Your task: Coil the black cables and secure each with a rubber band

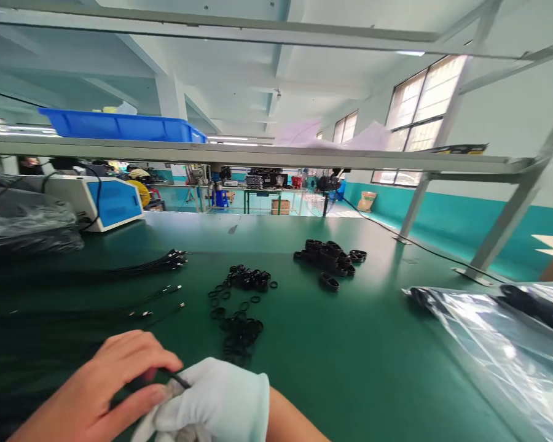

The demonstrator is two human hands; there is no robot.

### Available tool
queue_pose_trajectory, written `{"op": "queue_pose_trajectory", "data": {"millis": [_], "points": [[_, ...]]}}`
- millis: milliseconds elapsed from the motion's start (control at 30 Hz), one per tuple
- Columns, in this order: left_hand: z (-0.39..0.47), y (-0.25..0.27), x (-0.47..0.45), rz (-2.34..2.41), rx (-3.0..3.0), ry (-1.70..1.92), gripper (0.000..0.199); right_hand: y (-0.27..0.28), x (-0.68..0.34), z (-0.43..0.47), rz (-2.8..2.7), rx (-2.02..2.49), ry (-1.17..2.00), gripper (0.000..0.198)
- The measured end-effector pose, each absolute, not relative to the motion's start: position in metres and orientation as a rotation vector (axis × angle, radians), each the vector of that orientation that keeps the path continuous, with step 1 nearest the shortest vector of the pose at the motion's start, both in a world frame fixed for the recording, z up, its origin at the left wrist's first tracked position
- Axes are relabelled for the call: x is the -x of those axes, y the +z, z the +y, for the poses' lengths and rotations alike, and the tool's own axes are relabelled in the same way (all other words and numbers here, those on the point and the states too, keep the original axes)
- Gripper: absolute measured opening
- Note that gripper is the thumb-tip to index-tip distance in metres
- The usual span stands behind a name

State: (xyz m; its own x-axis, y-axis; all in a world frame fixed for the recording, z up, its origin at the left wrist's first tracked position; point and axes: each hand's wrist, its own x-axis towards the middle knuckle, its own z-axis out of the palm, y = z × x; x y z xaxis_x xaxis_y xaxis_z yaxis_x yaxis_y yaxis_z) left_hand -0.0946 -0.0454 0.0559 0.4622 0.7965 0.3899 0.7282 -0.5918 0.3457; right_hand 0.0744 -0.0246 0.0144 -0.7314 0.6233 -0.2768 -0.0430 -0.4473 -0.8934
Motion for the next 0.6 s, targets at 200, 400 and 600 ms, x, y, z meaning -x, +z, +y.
{"op": "queue_pose_trajectory", "data": {"millis": [200,400,600], "points": [[-0.037,0.072,0.084,1.254,-2.340,0.452,0.019,-0.029,-0.066,-0.034,-1.024,0.458,2.538,0.055],[-0.025,0.067,0.083,1.198,-2.317,0.392,0.018,-0.038,-0.073,-0.037,-0.964,0.398,2.614,0.061],[-0.020,0.070,0.079,1.196,-2.346,0.426,0.019,-0.039,-0.070,-0.034,-1.026,0.264,2.659,0.045]]}}
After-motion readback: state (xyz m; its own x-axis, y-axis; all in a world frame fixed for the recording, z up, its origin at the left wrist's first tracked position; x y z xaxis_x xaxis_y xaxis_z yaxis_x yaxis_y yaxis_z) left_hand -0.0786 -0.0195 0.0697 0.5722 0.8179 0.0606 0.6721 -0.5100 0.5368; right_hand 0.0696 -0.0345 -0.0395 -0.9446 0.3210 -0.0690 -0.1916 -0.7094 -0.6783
